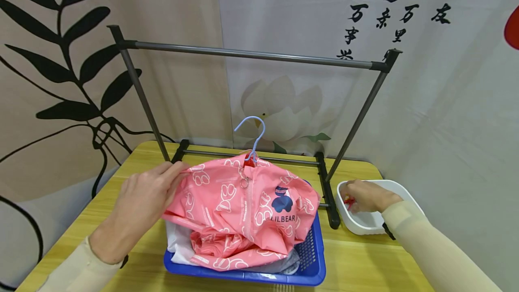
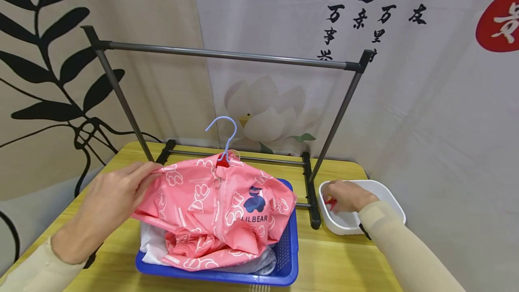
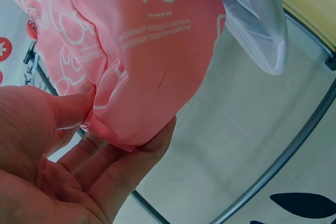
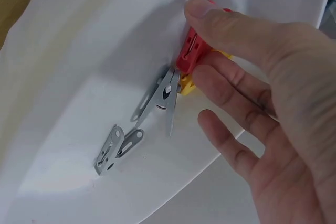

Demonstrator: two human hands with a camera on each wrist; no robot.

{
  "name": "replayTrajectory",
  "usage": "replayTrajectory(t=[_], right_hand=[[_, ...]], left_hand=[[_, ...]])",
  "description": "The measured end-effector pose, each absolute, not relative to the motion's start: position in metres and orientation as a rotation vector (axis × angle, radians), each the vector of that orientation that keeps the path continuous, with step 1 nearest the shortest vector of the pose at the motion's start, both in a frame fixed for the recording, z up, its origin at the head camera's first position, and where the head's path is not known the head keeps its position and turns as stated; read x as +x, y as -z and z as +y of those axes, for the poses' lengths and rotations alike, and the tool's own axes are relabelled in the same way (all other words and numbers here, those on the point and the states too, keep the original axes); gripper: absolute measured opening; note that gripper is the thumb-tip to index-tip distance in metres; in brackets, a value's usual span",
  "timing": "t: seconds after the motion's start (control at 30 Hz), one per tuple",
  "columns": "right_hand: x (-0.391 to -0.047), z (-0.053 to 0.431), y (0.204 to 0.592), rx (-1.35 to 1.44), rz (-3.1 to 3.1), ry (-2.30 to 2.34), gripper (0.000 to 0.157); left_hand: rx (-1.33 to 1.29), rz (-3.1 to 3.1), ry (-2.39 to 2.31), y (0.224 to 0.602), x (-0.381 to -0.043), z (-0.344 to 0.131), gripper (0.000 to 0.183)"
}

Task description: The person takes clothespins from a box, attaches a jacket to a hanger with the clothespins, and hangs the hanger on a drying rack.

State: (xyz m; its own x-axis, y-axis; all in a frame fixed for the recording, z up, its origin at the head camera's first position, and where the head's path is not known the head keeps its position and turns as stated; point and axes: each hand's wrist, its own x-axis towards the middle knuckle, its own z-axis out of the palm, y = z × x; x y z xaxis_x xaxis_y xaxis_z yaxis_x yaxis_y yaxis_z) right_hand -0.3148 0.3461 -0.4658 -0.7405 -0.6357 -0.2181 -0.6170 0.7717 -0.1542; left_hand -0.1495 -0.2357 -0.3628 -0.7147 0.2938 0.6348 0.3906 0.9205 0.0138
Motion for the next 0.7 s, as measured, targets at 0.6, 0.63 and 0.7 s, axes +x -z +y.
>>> replayTrajectory(t=[0.6, 0.63, 0.7], right_hand=[[-0.3167, 0.3487, 0.4705, -0.986, 2.786, 0.048, 0.029], [-0.3158, 0.3489, 0.4704, -0.984, 2.786, 0.053, 0.027], [-0.3137, 0.3499, 0.4701, -0.991, 2.787, 0.072, 0.024]], left_hand=[[-0.502, -2.370, 0.232, 0.3630, -0.1532, -0.2308, 0.032], [-0.502, -2.371, 0.235, 0.3629, -0.1530, -0.2304, 0.032], [-0.501, -2.376, 0.243, 0.3627, -0.1524, -0.2295, 0.031]])
